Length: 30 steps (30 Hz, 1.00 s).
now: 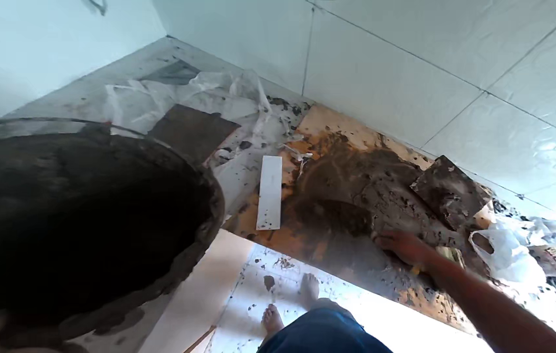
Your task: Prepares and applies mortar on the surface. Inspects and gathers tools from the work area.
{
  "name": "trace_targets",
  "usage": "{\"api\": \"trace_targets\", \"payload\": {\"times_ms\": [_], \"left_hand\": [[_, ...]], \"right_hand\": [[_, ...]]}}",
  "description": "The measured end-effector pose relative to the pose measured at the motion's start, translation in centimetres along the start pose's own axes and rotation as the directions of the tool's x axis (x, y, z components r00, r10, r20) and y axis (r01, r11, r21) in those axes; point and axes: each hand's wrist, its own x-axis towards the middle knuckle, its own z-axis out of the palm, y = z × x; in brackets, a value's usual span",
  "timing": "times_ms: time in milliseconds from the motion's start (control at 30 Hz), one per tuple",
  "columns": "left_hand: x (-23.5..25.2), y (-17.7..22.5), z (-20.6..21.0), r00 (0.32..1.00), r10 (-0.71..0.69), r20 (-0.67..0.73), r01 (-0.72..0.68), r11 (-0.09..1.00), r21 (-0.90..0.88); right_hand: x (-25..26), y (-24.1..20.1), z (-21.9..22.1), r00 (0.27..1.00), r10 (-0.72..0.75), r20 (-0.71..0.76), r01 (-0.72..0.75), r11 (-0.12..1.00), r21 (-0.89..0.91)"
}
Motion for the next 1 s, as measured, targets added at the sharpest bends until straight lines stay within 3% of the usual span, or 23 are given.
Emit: {"api": "trace_targets", "payload": {"times_ms": [67,133,200,267,367,500,600,700,800,867,1000], "left_hand": [[2.3,-5.2,-1.9,0.996,0.078,0.047,-0.071,0.989,-0.128],[4.3,-10.6,-4.5,0.976,0.17,0.137,-0.155,0.981,-0.112],[3.5,-9.4,-3.4,0.999,0.004,-0.036,-0.009,0.992,-0.126],[2.8,-6.9,-2.4,0.989,-0.105,-0.108,0.084,0.979,-0.187],[2.4,-5.5,-1.6,0.982,-0.145,-0.118,0.127,0.981,-0.147],[0.1,-0.4,0.1,0.991,-0.091,-0.095,0.085,0.994,-0.066],[-0.9,2.1,0.8,0.99,-0.098,-0.098,0.092,0.994,-0.059],[-1.1,2.3,0.9,0.988,-0.111,-0.109,0.104,0.992,-0.066],[-1.3,2.6,1.0,0.984,-0.132,-0.123,0.126,0.99,-0.059],[-1.2,2.5,0.9,0.982,-0.132,-0.133,0.125,0.99,-0.061],[-0.8,2.1,1.0,0.987,-0.109,-0.12,0.098,0.991,-0.095]], "right_hand": [[-2.5,1.2,4.1,0.997,0.049,-0.066,-0.029,0.96,0.277],[-4.6,1.9,8.0,0.986,0.132,-0.101,-0.058,0.842,0.536],[-5.5,1.8,11.4,0.981,0.171,-0.088,-0.068,0.736,0.674],[-4.0,0.7,14.0,0.99,0.131,-0.052,-0.053,0.688,0.723],[1.6,-3.4,14.7,1.0,0.017,-0.006,-0.007,0.662,0.749],[7.9,-7.1,10.8,0.977,-0.171,0.13,0.049,0.769,0.638],[10.0,-6.9,8.3,0.935,-0.231,0.268,0.012,0.777,0.629],[10.7,-4.7,7.1,0.86,-0.358,0.363,-0.014,0.695,0.719],[10.2,-2.9,7.2,0.804,-0.471,0.363,-0.007,0.602,0.799],[9.0,-2.8,6.8,0.834,-0.448,0.324,0.028,0.62,0.784],[5.0,-3.8,4.1,0.954,-0.259,0.154,0.134,0.824,0.551]]}}
